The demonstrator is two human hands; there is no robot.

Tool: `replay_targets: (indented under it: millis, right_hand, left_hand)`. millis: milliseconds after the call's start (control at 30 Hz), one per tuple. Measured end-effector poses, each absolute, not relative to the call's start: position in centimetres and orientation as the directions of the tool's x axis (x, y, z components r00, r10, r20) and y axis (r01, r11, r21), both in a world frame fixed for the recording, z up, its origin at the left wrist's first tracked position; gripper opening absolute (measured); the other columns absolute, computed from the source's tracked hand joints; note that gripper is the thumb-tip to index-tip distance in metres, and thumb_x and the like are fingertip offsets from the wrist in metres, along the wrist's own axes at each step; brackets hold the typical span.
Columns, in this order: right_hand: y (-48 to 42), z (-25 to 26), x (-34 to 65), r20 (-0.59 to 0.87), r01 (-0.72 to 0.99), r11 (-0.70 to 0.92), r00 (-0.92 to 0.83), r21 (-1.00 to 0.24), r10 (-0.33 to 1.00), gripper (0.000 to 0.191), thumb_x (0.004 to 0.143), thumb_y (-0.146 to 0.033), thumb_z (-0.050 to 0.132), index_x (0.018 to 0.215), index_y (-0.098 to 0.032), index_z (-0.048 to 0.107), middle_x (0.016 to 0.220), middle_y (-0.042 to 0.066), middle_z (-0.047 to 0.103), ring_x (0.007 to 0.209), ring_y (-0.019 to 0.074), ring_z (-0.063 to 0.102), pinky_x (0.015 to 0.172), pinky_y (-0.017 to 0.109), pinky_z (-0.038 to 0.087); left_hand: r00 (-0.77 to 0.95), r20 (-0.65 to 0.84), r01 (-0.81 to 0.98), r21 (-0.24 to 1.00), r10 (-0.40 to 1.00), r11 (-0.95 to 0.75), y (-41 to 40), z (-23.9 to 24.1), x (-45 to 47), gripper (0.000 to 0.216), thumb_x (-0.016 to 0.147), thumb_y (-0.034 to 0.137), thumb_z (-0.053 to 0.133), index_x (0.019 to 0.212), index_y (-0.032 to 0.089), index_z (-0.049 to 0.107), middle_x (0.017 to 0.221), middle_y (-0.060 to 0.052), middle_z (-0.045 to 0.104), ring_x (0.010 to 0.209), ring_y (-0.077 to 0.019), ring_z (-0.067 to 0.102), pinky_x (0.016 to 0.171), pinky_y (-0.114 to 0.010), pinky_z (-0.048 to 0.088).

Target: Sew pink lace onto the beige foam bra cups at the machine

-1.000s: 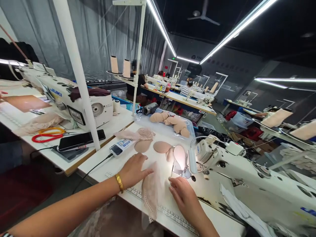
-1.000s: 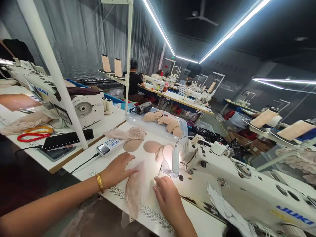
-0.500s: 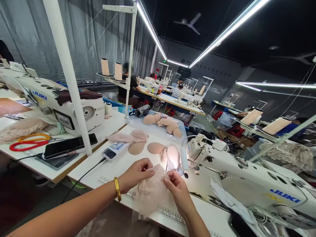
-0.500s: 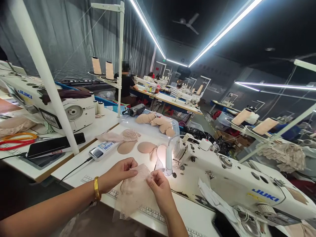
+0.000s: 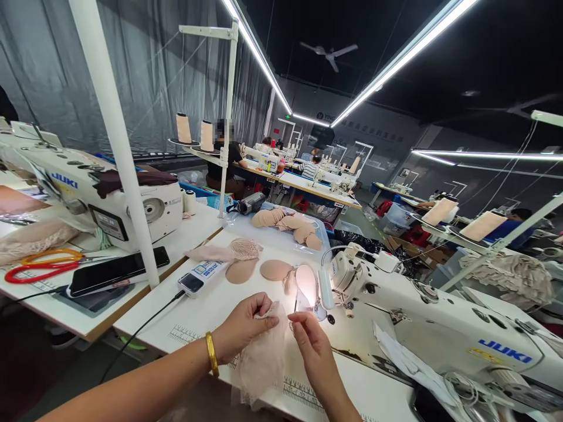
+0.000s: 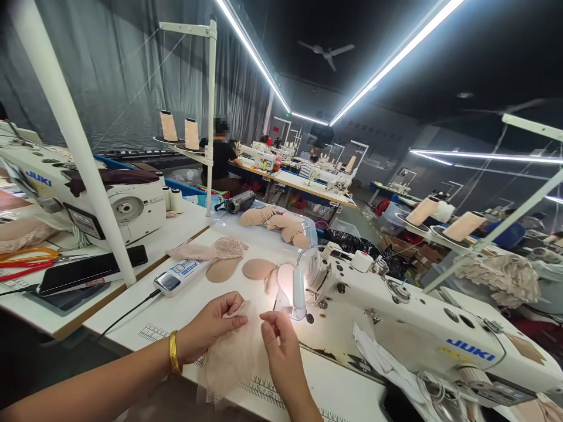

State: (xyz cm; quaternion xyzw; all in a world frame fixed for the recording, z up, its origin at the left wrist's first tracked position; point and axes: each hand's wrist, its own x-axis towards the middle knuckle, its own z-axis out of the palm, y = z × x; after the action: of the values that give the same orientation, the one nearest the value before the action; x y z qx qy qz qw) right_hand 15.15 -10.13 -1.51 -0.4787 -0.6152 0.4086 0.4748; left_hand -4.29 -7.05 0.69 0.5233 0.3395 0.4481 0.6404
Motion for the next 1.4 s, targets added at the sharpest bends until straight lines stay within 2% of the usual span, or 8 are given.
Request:
replay_targets:
  millis: [233,433,567,700,800,1000,1200,1400]
  right_hand:
    - [-10.4,-0.5,14.4,0.097,-0.051,0.091,-0.129,-0.995,0.987,0.047,0.082,-0.058,0.077,0.076,-0.021,0.049,0.076,-0.002,0.047,0.071,0.0146,0.042,0.065,0.024,0.037]
    - [-10.0,1.0,16.2,-0.13,-0.097,-0.194,-0.457,-0.976,0.88,0.047,0.073,-0.053,0.087,0.084,-0.019,0.056,0.068,-0.005,0.042,0.064,0.0114,0.032,0.061,0.023,0.024]
    - [-9.0,-0.8,16.5,-0.117,-0.164,-0.167,-0.275,-0.972,0.954,0.049,0.073,-0.056,0.086,0.083,-0.02,0.054,0.067,-0.006,0.041,0.062,0.0111,0.036,0.062,0.023,0.028]
    - [-7.9,-3.6,16.3,-0.096,-0.192,-0.112,-0.092,-0.975,0.991,0.051,0.073,-0.059,0.085,0.083,-0.021,0.054,0.069,-0.005,0.049,0.06,0.0121,0.043,0.059,0.024,0.031]
    - [-7.4,-5.1,16.5,-0.069,-0.193,-0.075,-0.039,-0.978,0.997,0.05,0.074,-0.06,0.084,0.085,-0.021,0.055,0.068,-0.004,0.053,0.059,0.0133,0.047,0.057,0.025,0.031]
    - [-7.3,-5.2,16.9,-0.066,-0.196,-0.078,-0.066,-0.978,0.996,0.051,0.075,-0.06,0.083,0.091,-0.02,0.056,0.072,-0.002,0.06,0.061,0.0142,0.054,0.057,0.024,0.035]
    - [-8.0,-3.8,16.8,-0.089,-0.259,-0.08,0.022,-0.963,0.996,0.052,0.076,-0.057,0.083,0.103,-0.019,0.059,0.082,0.001,0.067,0.067,0.0146,0.06,0.061,0.024,0.042]
    - [-8.1,-3.9,17.4,-0.031,-0.3,-0.024,0.017,-0.954,0.999,0.056,0.086,-0.071,0.067,0.108,-0.02,0.061,0.091,0.005,0.068,0.078,0.0186,0.066,0.069,0.029,0.051]
  left_hand:
    - [0.332,0.047,-0.089,0.996,0.942,-0.018,-7.2,0.9,-3.9,0.055,0.071,0.045,0.082,0.07,0.02,0.033,0.067,0.007,0.036,0.064,-0.0102,0.028,0.058,-0.022,0.025]
    - [0.297,0.028,-0.048,0.999,0.954,-0.015,-6.9,0.3,-3.7,0.046,0.071,0.04,0.075,0.071,0.021,0.032,0.067,0.008,0.036,0.062,-0.01,0.028,0.057,-0.022,0.025]
    - [0.342,0.032,0.118,0.99,0.939,-0.076,-6.0,0.1,-4.6,0.042,0.075,0.042,0.073,0.075,0.021,0.037,0.07,0.007,0.04,0.063,-0.011,0.035,0.057,-0.022,0.031]
    - [0.379,0.211,0.633,0.651,0.901,-0.419,-2.7,0.9,-7.5,0.03,0.09,0.041,0.065,0.106,0.018,0.055,0.102,-0.006,0.064,0.089,-0.0212,0.059,0.078,-0.032,0.05]
    - [0.323,0.306,0.803,0.412,0.896,-0.43,0.2,1.4,-9.5,0.035,0.09,0.021,0.06,0.124,0.014,0.056,0.125,-0.018,0.062,0.118,-0.0321,0.056,0.101,-0.048,0.043]
    - [0.283,0.273,0.866,0.338,0.92,-0.367,2.7,1.4,-9.7,0.013,0.083,0.008,0.059,0.094,0.012,0.064,0.084,-0.015,0.067,0.09,-0.0303,0.065,0.086,-0.042,0.049]
    - [0.239,0.321,0.828,0.426,0.917,-0.365,1.3,4.6,-9.0,0.019,0.094,0.022,0.045,0.087,0.016,0.061,0.089,-0.01,0.067,0.086,-0.0244,0.063,0.077,-0.034,0.049]
    - [0.441,0.061,0.487,0.822,0.895,-0.296,-2.4,5.4,-6.1,0.02,0.082,0.037,0.056,0.082,0.018,0.064,0.072,0.001,0.061,0.067,-0.0167,0.057,0.057,-0.024,0.041]
